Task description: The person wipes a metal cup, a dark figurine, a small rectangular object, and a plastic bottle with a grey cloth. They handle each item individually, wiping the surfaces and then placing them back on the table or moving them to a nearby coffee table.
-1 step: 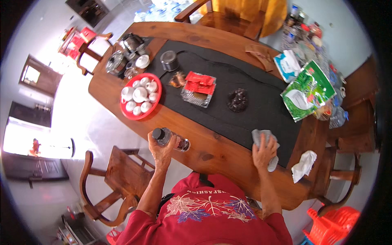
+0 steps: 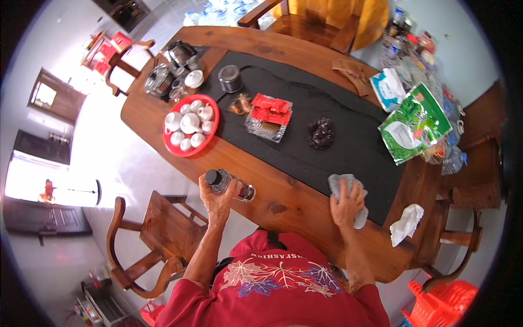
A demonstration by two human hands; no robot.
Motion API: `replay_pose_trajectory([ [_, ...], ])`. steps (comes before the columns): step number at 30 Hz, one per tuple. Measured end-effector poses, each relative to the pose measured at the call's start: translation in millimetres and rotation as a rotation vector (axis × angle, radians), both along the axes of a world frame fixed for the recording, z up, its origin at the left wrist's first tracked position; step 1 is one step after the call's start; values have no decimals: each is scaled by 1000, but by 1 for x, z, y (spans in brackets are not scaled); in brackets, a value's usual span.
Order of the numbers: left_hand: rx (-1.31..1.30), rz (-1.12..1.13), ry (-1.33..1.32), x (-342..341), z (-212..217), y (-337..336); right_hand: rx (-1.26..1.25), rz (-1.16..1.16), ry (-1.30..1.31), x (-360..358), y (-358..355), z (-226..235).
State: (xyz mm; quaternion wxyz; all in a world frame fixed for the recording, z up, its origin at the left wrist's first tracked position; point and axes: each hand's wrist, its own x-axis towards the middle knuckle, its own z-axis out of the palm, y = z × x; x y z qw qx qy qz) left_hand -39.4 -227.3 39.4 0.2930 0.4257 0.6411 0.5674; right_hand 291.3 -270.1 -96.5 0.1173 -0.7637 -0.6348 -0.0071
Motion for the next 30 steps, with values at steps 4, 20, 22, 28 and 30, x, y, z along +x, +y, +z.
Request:
replay_pose_trajectory([
  [4,-42,51,-44,-3,4,-13,3,343,123,-69,9,18],
  [20,-3,368,-131,-139,-7,-61,-13,1179,266,-285,52,18],
  [22,-28,417,-5,-169,-7,-70,5,1209,251,-316,62,17],
  [28,-57,620,-72,-245,-1,-120,121,1276,84,-384,88,11],
  [30,-27,707,-126,-264,-3,-142,136,1306,41,-388,89,3],
])
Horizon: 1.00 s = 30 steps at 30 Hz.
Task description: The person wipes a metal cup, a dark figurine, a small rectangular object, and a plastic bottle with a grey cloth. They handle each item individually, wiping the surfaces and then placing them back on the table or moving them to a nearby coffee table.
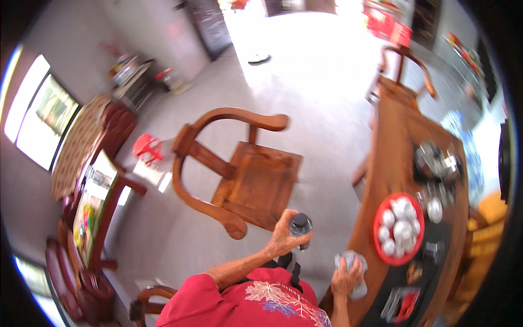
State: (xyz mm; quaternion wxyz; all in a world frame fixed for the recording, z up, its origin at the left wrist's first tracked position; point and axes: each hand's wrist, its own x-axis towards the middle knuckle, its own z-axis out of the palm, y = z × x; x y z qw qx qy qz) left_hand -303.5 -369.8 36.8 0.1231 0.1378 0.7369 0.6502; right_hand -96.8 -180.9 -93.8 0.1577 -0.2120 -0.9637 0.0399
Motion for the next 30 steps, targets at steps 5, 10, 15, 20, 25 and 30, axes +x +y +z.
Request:
replay_pose_trajectory([
  [5,51,231,-31,-28,2,-54,-212,70,252,-51,-23,99],
  [10,56,445,-65,-32,16,-96,-187,363,111,-107,-4,62],
  [15,137,719,-48,-28,20,-136,-297,747,-196,-144,32,-36],
  [20,144,969,-8,-21,30,-170,-511,1215,-178,-246,-109,29],
  [25,92,1153,52,2,30,-217,-401,1759,-274,-261,-213,-30],
  [30,116,1349,19,34,36,-276,-147,1841,-102,-278,-265,-55],
])
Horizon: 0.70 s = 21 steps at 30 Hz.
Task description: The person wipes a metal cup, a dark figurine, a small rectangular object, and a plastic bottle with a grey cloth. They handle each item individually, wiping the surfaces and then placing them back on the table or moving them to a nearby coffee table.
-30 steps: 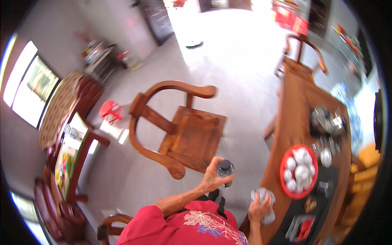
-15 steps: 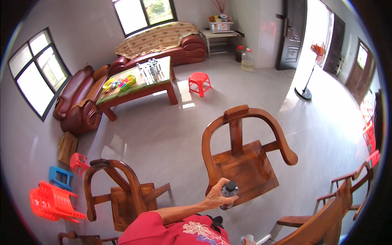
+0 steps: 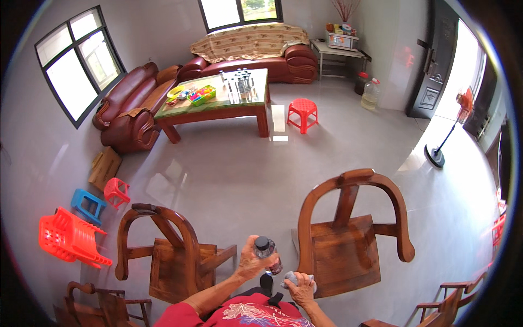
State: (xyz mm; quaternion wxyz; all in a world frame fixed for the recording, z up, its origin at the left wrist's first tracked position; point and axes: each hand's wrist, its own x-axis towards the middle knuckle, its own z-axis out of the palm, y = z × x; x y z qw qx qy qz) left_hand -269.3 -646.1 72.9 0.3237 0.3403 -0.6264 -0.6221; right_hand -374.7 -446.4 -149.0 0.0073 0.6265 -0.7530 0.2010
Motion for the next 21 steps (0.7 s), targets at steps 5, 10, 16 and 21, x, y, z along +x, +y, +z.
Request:
replay_pose_trajectory([
  [5,-50,104,-71,33,-1,-56,-40,-9,73,-36,-67,9],
  [10,105,245,10,47,5,-90,-193,-86,162,-102,-142,21],
  [16,69,418,-53,63,-8,-125,-145,-212,131,-159,-229,47],
  [21,5,454,-36,58,-20,-160,-140,-386,174,-213,-281,37],
])
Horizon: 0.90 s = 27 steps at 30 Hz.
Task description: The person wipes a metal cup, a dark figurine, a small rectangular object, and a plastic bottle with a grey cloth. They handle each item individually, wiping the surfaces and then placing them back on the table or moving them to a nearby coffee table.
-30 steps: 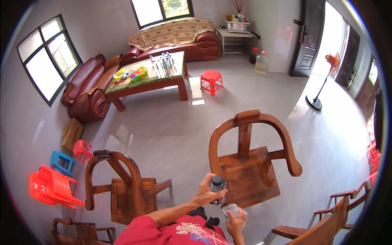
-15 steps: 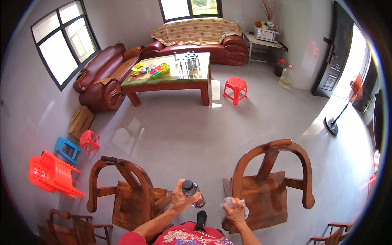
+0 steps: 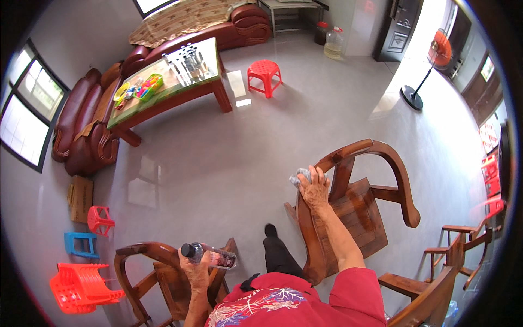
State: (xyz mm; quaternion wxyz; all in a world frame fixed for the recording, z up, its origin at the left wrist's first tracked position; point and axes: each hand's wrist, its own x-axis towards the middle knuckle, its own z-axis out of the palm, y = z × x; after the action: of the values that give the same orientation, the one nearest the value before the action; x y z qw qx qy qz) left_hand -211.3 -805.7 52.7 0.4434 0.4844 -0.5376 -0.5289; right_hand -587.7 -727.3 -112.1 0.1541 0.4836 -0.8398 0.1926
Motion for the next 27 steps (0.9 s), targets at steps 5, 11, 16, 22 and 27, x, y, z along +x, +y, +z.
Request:
replay_pose_trajectory([
  [5,52,-35,-141,-12,-7,-45,47,-247,105,-55,-26,-2],
  [11,92,-45,-74,-51,3,-121,56,-242,42,-57,-35,20],
  [16,-52,24,-94,-65,8,-186,358,-368,-62,-49,-51,36],
  [22,-65,252,-141,-53,-3,-261,781,-174,-108,-76,-86,39],
  [27,-65,399,-105,-53,-3,-317,540,146,-584,-111,-160,-14],
])
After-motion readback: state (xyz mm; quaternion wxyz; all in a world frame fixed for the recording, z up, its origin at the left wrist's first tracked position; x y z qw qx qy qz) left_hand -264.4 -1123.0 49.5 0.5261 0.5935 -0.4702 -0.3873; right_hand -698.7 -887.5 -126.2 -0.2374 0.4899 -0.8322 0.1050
